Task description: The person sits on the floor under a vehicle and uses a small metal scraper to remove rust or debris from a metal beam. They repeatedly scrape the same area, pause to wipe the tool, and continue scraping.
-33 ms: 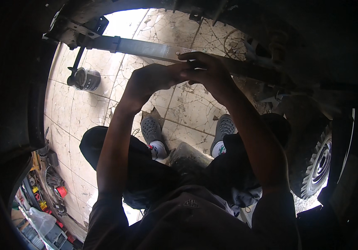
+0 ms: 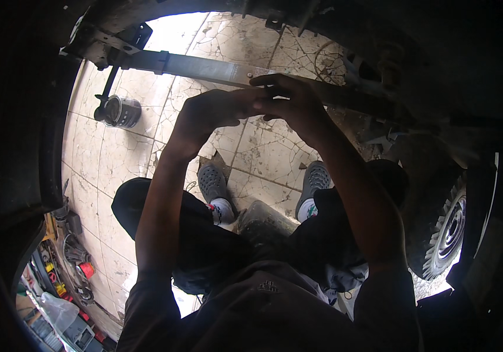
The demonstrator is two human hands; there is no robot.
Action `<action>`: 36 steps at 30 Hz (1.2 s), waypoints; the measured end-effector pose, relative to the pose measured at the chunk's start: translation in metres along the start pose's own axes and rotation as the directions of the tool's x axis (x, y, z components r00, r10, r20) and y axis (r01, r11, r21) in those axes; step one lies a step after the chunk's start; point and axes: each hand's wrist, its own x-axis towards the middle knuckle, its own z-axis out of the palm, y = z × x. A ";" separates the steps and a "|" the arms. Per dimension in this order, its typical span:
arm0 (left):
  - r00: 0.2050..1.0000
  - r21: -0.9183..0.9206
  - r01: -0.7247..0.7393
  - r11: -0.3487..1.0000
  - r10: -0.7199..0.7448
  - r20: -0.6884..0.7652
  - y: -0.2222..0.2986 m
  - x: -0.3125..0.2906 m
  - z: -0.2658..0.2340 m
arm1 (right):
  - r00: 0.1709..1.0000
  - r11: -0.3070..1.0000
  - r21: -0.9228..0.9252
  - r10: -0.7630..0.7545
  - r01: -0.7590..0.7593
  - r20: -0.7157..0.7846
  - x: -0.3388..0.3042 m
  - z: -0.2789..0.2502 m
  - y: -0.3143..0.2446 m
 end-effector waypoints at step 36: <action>0.959 0.063 0.233 0.970 -0.218 -0.182 0.032 -0.031 0.054 | 0.980 0.910 -0.381 -0.194 0.164 -0.042 -0.041 0.025 0.006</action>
